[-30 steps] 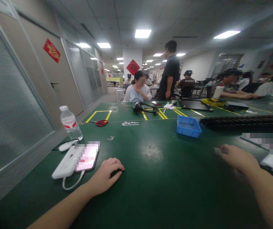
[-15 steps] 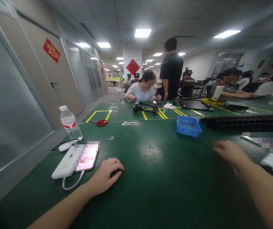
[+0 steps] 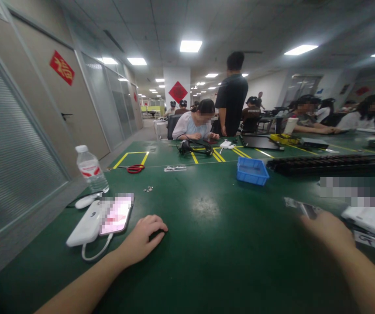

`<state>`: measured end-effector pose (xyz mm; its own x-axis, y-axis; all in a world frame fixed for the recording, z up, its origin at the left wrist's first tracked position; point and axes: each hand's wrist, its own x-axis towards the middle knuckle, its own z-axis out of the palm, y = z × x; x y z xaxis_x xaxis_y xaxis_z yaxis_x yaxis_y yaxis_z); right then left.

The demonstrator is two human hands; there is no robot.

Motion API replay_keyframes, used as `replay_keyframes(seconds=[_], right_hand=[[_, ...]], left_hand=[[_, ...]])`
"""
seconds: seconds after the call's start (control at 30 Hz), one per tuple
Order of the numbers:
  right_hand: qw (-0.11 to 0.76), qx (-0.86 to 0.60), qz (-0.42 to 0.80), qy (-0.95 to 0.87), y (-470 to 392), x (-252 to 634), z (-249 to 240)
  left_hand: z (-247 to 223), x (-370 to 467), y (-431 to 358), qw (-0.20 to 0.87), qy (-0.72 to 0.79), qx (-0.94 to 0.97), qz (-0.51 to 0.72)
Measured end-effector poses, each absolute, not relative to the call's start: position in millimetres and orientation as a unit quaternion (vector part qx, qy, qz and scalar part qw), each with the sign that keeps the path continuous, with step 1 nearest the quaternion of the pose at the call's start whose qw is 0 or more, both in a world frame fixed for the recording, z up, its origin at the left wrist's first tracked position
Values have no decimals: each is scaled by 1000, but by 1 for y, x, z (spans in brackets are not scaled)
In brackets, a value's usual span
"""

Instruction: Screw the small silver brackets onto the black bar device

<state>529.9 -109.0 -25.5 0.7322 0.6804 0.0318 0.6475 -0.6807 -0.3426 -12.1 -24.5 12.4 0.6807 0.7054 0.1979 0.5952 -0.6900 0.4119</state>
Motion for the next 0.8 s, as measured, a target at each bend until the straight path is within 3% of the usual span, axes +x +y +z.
replay_keyframes(seconds=[0.37, 0.53, 0.8], right_hand=[[19, -881, -137, -452, -113, 494, 8], [34, -873, -198, -444, -118, 485, 7], [30, -865, -183, -466, -117, 485, 3]], left_hand=[[15, -11, -25, 164, 356, 904, 171], [13, -13, -25, 161, 360, 903, 171], [11, -12, -24, 166, 355, 903, 173]])
